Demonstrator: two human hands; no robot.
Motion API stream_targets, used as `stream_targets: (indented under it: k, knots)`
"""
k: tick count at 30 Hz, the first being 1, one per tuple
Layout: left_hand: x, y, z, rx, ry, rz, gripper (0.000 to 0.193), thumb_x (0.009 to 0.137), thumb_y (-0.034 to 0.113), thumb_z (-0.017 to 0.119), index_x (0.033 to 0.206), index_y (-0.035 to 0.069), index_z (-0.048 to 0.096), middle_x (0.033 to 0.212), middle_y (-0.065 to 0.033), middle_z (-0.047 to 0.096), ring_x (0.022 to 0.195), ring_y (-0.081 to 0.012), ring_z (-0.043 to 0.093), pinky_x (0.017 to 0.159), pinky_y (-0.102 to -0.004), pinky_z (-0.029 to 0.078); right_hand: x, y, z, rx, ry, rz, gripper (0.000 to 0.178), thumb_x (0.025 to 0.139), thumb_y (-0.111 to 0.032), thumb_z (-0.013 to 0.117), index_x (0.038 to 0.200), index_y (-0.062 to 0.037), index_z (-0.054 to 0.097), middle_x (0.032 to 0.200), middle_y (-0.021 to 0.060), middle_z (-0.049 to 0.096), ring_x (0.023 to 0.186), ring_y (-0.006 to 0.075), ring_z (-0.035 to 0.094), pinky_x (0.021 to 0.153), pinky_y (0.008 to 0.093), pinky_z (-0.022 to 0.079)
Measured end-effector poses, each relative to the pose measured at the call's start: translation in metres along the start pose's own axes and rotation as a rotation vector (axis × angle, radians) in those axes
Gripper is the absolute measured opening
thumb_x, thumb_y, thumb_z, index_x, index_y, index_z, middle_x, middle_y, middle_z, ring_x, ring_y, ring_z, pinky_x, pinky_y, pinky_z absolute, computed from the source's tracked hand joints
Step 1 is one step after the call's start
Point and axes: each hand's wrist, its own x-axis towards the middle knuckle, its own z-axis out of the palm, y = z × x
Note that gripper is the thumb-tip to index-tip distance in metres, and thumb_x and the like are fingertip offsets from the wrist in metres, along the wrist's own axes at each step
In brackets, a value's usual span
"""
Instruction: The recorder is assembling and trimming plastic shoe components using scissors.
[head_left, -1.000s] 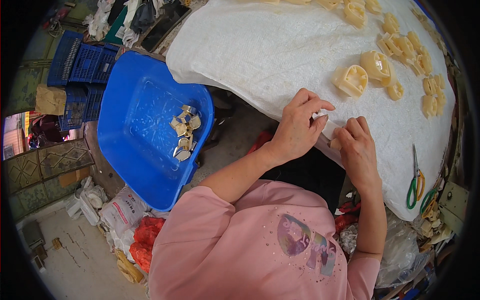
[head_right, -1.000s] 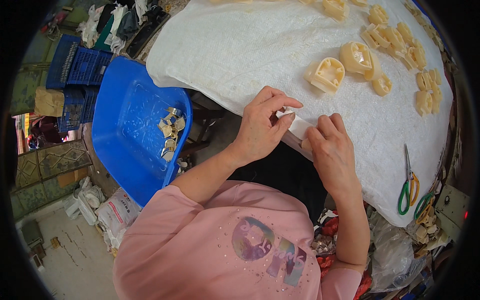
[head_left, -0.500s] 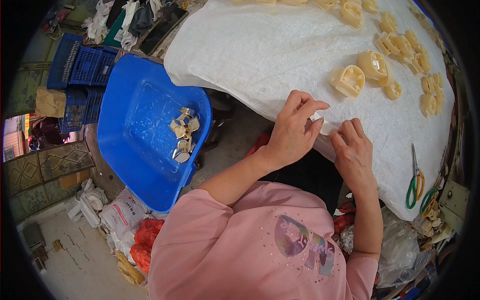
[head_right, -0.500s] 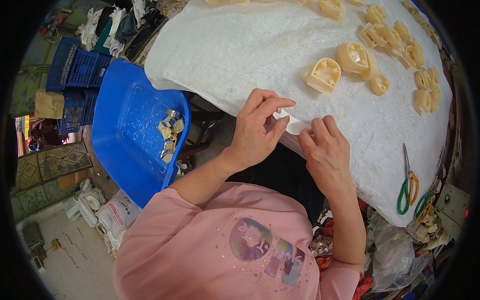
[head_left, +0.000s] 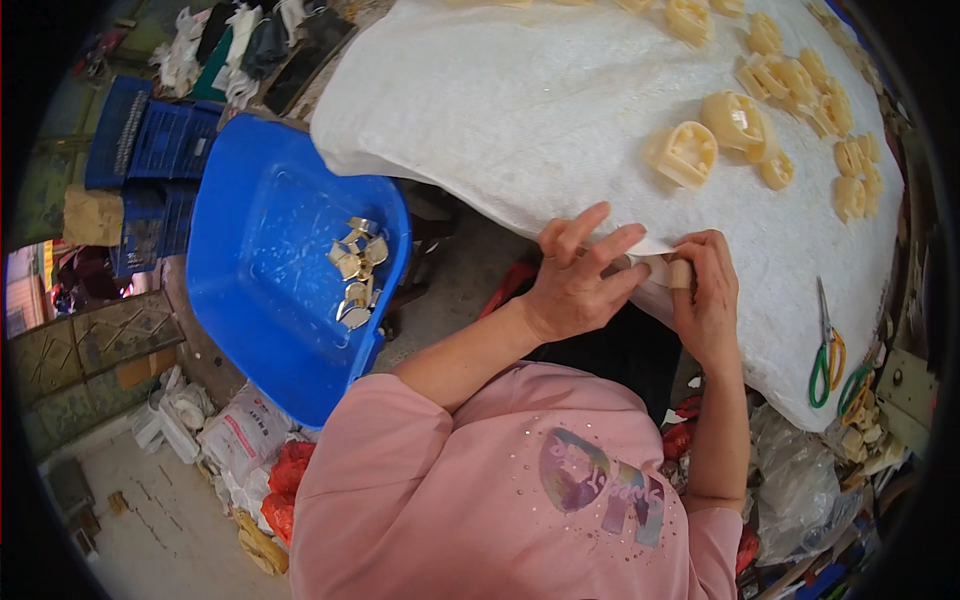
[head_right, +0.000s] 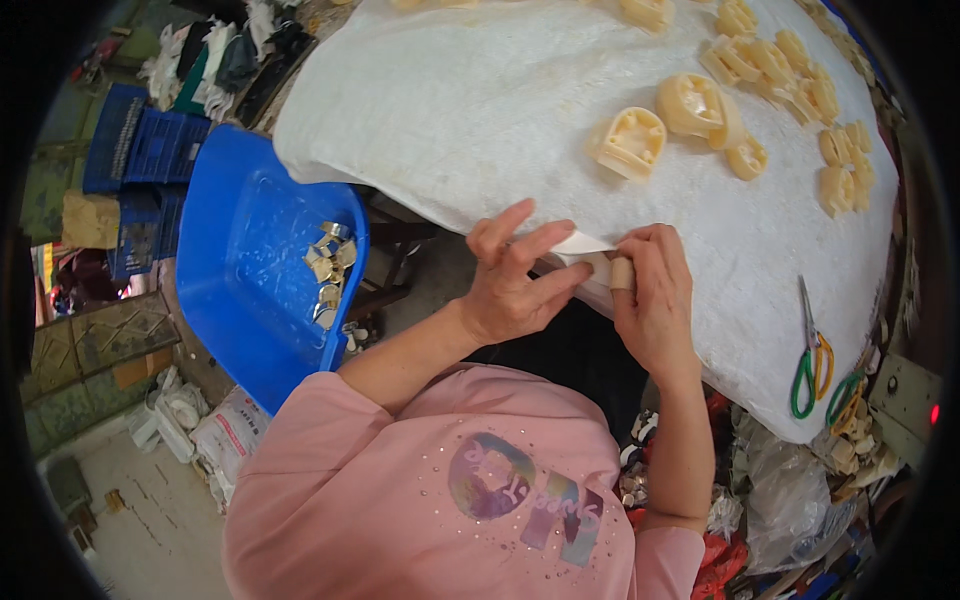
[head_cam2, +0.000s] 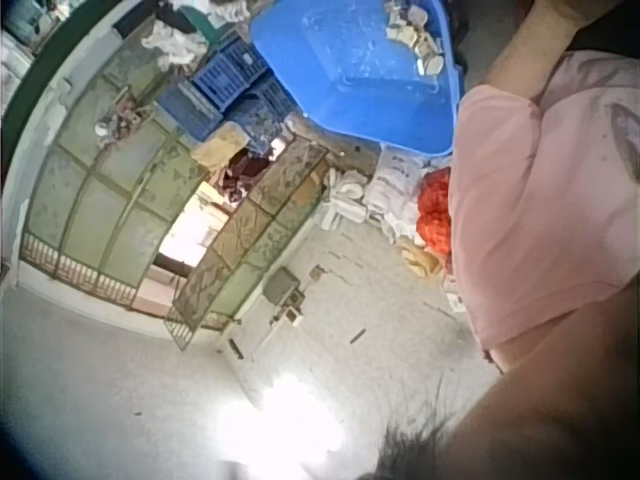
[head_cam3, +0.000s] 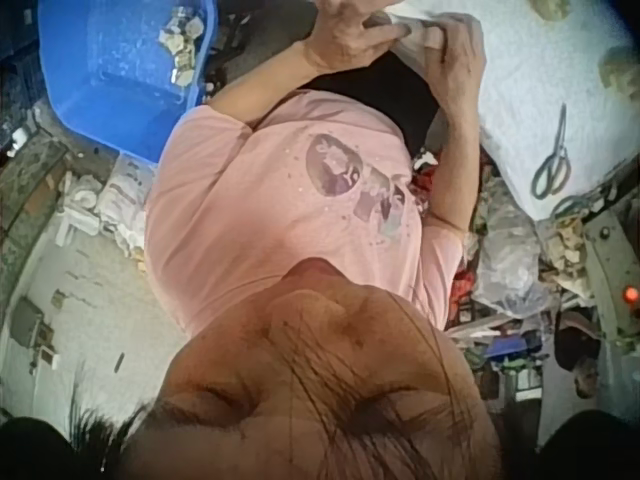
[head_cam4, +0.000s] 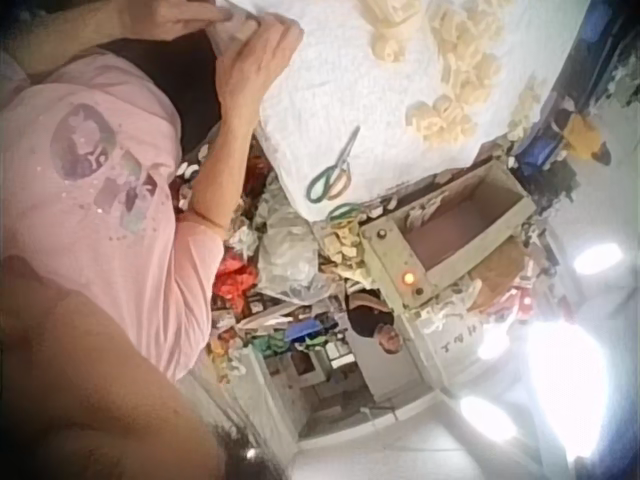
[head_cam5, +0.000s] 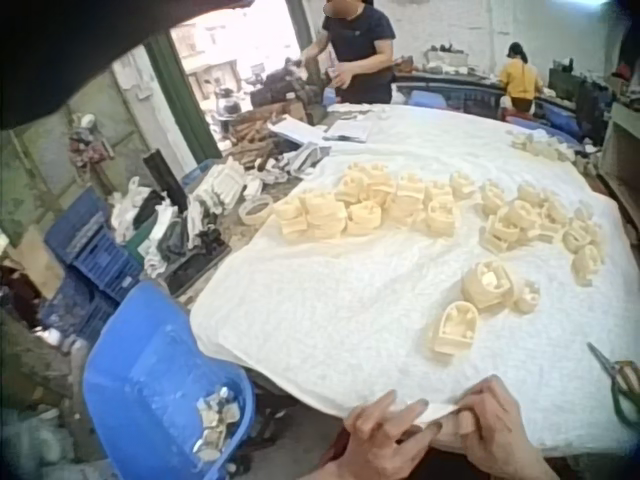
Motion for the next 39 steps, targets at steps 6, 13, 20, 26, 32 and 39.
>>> stream_targets:
  k: [6,13,20,26,32,39]
  knots:
    - [0.011,0.005,-0.003,-0.093,-0.04,-0.08,0.025,0.062,0.007,0.075,0.082,0.021,0.072,0.119,-0.0048,0.052,0.121,-0.0317,0.036,0.092,-0.0387,0.03,-0.044,0.056,-0.031,0.812,0.829,0.592,0.014,0.093,-0.006,0.044,0.103,0.0005,0.052,0.098,0.0095,0.057,0.088,0.0158,0.058,0.078,0.0268,0.048]
    - [0.037,0.0,-0.01,-0.17,-0.271,-0.109,0.023,0.063,0.001,0.072,0.081,0.014,0.067,0.102,-0.0029,0.06,0.106,-0.0245,0.053,0.09,-0.0375,0.031,-0.073,0.037,-0.092,0.511,0.936,0.326,0.017,0.085,0.005,0.055,0.099,-0.003,0.049,0.108,0.015,0.059,0.107,0.0246,0.059,0.093,0.0327,0.045]
    - [0.062,0.013,-0.023,-0.146,-0.257,0.002,0.017,0.077,0.009,0.066,0.094,0.009,0.065,0.106,-0.0101,0.062,0.104,-0.0288,0.056,0.089,-0.0359,0.033,-0.028,0.009,-0.071,-0.192,0.571,-0.077,0.031,0.059,0.008,0.061,0.085,-0.0053,0.049,0.098,0.0135,0.061,0.084,0.0321,0.056,0.071,0.0385,0.046]
    - [0.061,0.036,-0.007,-1.273,-0.294,-0.932,0.035,0.098,0.024,0.041,0.116,-0.004,0.053,0.091,-0.0082,0.058,0.067,-0.0116,0.053,0.057,-0.0253,0.044,0.011,-0.019,-0.048,-0.038,0.202,-0.206,0.02,0.064,-0.007,0.066,0.079,-0.005,0.054,0.096,0.01,0.059,0.089,0.0284,0.057,0.076,0.0395,0.046]
    - [0.074,0.022,-0.003,-1.51,-0.228,-1.001,0.041,0.1,0.026,0.034,0.125,-0.005,0.047,0.096,-0.0138,0.06,0.065,-0.014,0.054,0.05,-0.0254,0.042,0.045,0.083,-0.071,0.01,0.441,0.465,0.046,0.075,0.001,0.058,0.121,-0.0054,0.055,0.105,0.0149,0.051,0.096,0.028,0.054,0.085,0.036,0.046]
    - [0.073,0.016,-0.004,-1.828,-0.259,-1.181,0.05,0.099,0.039,0.031,0.123,-0.001,0.048,0.093,-0.011,0.061,0.069,-0.0176,0.055,0.052,-0.0279,0.04,0.077,0.108,-0.076,-0.295,-0.09,0.6,0.07,0.067,-0.005,0.065,0.134,-0.0138,0.047,0.116,0.0168,0.042,0.103,0.0311,0.05,0.089,0.0378,0.047]
